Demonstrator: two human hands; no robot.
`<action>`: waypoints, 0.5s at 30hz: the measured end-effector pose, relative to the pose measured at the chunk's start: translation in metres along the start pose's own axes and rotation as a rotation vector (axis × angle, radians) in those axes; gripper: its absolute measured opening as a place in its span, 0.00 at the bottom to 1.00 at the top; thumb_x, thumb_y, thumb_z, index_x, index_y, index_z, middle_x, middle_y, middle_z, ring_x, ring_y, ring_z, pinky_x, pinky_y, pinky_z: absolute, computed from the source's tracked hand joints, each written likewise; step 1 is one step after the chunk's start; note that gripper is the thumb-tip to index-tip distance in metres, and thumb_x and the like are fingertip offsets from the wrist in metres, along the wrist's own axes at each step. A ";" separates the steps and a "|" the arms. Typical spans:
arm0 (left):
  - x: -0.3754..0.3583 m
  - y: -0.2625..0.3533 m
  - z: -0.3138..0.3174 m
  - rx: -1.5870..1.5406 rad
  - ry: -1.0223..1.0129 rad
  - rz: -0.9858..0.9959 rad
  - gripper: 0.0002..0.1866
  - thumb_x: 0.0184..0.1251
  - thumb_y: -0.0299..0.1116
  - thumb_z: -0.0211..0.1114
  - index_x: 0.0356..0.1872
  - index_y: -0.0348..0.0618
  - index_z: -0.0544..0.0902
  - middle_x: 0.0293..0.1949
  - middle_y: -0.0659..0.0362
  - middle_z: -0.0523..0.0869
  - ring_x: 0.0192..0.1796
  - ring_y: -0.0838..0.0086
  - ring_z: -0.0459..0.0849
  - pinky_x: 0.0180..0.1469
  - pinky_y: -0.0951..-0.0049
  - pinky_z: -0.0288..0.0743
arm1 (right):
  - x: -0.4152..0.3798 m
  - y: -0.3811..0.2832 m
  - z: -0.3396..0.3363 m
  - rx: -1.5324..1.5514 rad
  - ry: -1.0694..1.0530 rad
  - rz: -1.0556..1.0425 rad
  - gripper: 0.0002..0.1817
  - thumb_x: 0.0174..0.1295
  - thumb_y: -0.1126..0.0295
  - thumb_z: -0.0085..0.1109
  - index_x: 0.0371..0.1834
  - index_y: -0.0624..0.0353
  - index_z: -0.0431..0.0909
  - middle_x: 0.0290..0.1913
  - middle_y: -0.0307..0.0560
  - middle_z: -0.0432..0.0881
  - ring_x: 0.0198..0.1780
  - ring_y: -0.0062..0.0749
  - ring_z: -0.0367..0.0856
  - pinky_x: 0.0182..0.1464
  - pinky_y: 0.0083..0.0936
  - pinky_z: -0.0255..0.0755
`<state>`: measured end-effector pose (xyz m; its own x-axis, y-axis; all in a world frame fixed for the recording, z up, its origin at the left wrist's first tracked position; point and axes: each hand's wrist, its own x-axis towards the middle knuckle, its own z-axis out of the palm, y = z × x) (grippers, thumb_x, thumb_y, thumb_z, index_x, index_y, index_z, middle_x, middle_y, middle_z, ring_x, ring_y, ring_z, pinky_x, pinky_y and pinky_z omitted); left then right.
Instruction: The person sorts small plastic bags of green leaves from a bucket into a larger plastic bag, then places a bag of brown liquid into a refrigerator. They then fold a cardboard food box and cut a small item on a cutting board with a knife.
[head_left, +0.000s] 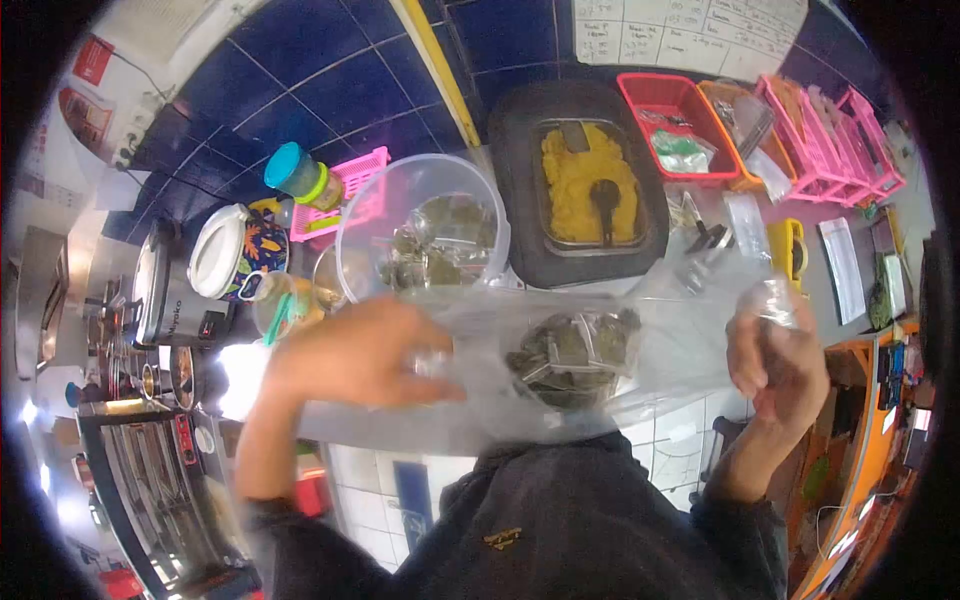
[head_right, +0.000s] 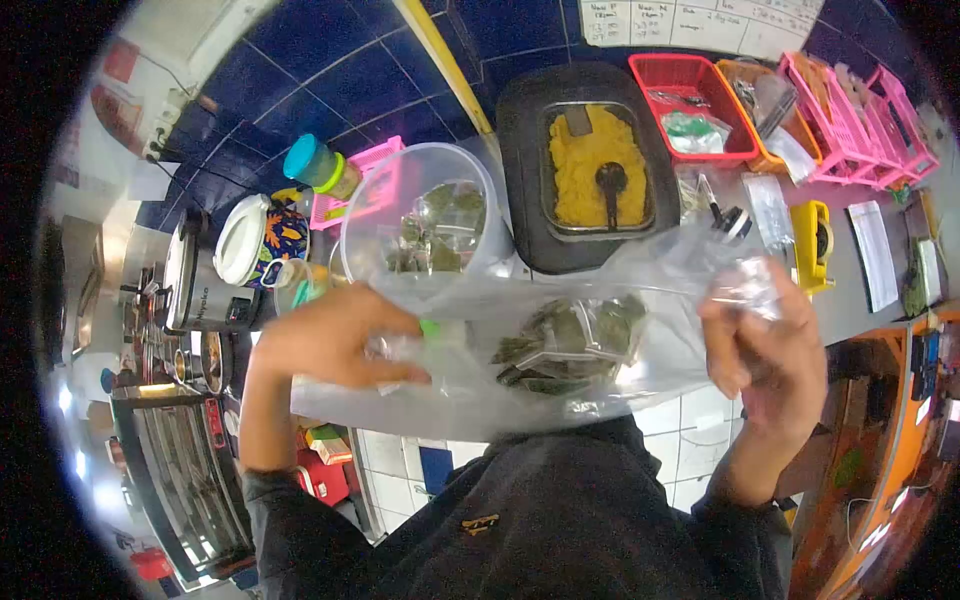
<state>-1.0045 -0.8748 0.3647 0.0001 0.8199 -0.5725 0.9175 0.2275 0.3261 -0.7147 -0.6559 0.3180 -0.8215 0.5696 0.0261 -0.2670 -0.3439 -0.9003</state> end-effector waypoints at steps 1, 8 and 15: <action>0.006 -0.025 -0.002 -0.158 0.129 0.123 0.19 0.59 0.47 0.70 0.35 0.37 0.85 0.30 0.51 0.87 0.36 0.63 0.87 0.44 0.61 0.79 | 0.001 -0.003 0.008 -0.113 0.018 0.105 0.19 0.61 0.67 0.52 0.50 0.70 0.75 0.23 0.51 0.79 0.16 0.12 0.62 0.18 0.13 0.54; 0.137 -0.173 0.043 -0.270 0.660 -0.142 0.49 0.45 0.45 0.81 0.69 0.40 0.66 0.59 0.43 0.76 0.57 0.57 0.79 0.58 0.60 0.76 | -0.002 0.008 0.048 -0.410 0.137 0.085 0.16 0.59 0.72 0.49 0.48 0.69 0.76 0.47 0.60 0.85 0.14 0.11 0.63 0.19 0.11 0.59; 0.189 -0.140 0.087 0.244 0.166 -0.323 0.73 0.25 0.50 0.86 0.77 0.58 0.46 0.74 0.35 0.48 0.70 0.23 0.53 0.63 0.27 0.62 | -0.001 0.014 0.058 -0.405 0.180 0.101 0.14 0.57 0.72 0.52 0.42 0.71 0.78 0.49 0.66 0.84 0.14 0.16 0.69 0.18 0.12 0.62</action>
<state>-1.0983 -0.7970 0.1457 -0.3474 0.8049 -0.4810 0.9273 0.3712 -0.0487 -0.7464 -0.7045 0.3309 -0.7231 0.6813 -0.1140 0.0581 -0.1045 -0.9928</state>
